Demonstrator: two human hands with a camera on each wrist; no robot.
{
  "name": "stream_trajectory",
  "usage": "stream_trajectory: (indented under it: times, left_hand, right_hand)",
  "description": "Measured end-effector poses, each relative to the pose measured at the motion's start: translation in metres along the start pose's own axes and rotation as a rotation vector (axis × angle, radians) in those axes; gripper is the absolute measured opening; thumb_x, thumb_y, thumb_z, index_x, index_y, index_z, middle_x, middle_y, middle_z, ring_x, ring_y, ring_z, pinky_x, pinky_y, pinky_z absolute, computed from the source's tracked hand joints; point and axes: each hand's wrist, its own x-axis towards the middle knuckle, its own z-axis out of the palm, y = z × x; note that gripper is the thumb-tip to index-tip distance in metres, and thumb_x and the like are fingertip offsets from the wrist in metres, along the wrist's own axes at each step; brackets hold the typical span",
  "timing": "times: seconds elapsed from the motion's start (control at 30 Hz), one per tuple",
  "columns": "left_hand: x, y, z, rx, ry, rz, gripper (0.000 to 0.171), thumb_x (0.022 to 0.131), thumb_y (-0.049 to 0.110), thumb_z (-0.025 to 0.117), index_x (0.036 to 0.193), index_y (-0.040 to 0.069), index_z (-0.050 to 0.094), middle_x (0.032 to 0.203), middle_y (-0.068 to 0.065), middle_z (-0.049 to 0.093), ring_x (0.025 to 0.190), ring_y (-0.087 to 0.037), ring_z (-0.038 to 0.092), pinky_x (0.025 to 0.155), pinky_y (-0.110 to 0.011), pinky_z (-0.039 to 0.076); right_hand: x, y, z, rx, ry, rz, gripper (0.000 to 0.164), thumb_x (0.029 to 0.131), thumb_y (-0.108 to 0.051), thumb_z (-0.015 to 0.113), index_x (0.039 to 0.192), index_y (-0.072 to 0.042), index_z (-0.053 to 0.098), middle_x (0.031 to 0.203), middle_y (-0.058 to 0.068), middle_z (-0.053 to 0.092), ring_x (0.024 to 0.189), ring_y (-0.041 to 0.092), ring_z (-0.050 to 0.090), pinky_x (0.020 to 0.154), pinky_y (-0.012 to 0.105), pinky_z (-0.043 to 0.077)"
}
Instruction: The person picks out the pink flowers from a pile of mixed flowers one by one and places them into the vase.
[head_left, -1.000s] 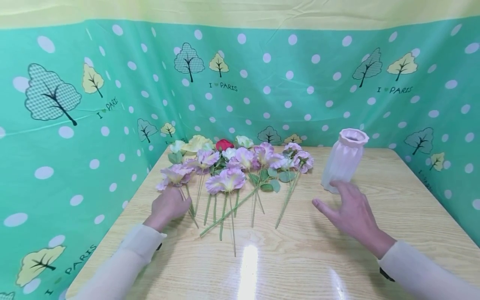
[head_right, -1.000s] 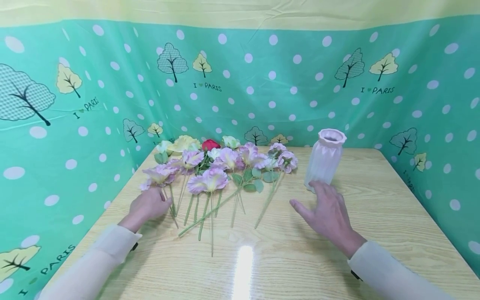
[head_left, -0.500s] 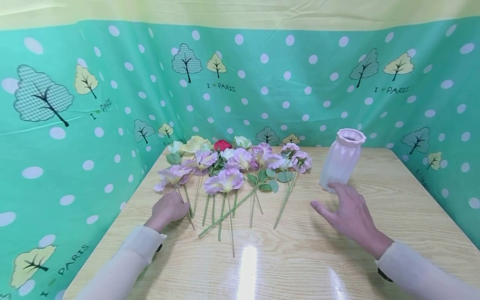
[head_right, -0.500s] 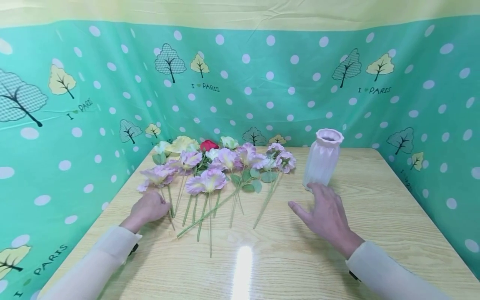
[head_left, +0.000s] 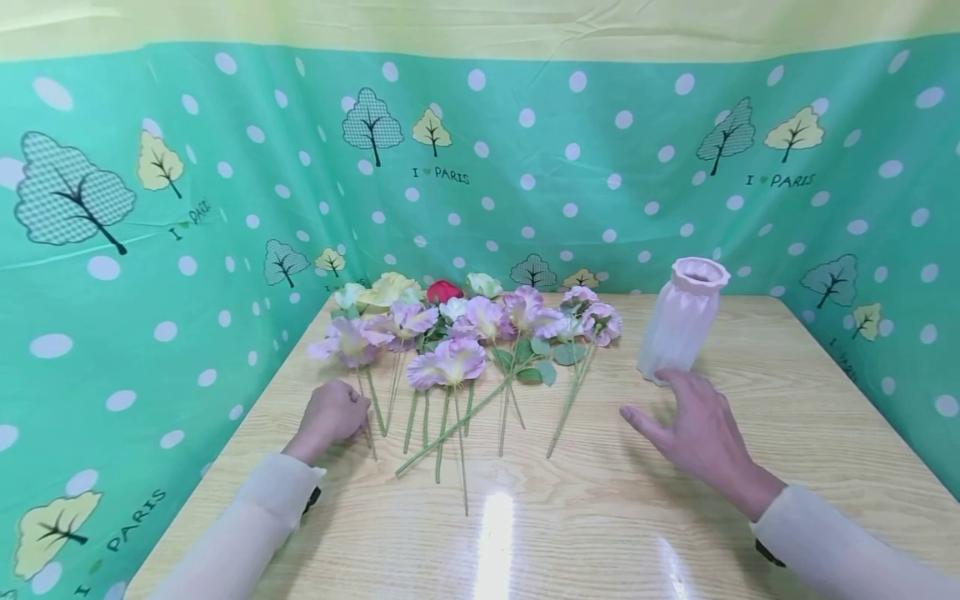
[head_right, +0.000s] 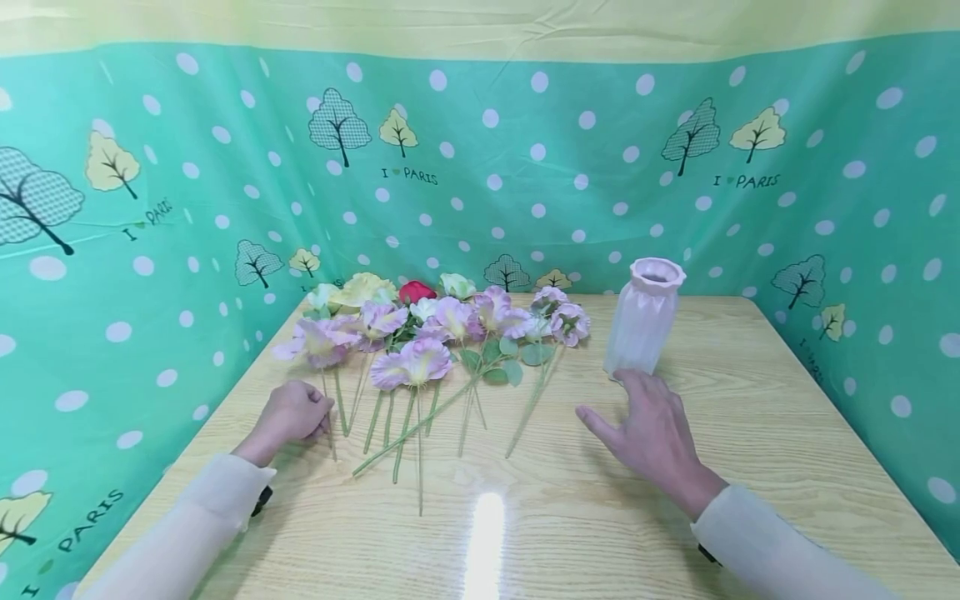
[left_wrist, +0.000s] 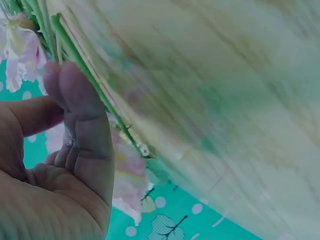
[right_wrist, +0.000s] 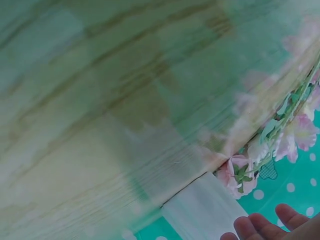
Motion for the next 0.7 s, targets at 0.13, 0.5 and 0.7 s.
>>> stream_trajectory:
  times: [0.13,0.5,0.7]
  left_hand:
    - [-0.001,0.003,-0.001,-0.055,0.027,0.027,0.042,0.102,0.014,0.057,0.06,0.011,0.052,0.059,-0.003,0.064,0.052,-0.016,0.061,0.053,-0.029,0.045]
    - [-0.01,0.031,-0.003,-0.16,0.119,0.119,0.018,0.101,0.011,0.061,0.096,-0.003,0.071,0.068,-0.004,0.069,0.058,-0.015,0.065,0.05,-0.028,0.05]
    - [-0.014,0.047,0.001,-0.173,0.192,0.197,0.013,0.099,0.007,0.064,0.098,-0.004,0.071,0.073,-0.006,0.07,0.059,-0.014,0.065,0.049,-0.027,0.051]
  right_hand:
    - [-0.001,0.0,0.0,-0.002,-0.006,0.006,0.073,0.085,-0.051,0.081,0.131,0.001,0.057,0.129,0.028,0.061,0.116,0.051,0.055,0.09,0.074,0.042]
    - [-0.004,-0.001,0.003,-0.011,-0.01,0.007,0.072,0.086,-0.051,0.08,0.131,0.001,0.057,0.13,0.029,0.061,0.115,0.052,0.056,0.089,0.073,0.042]
    - [-0.003,-0.004,0.004,-0.013,-0.005,0.002,0.072,0.086,-0.05,0.08,0.132,0.0,0.057,0.129,0.029,0.061,0.114,0.052,0.056,0.089,0.073,0.043]
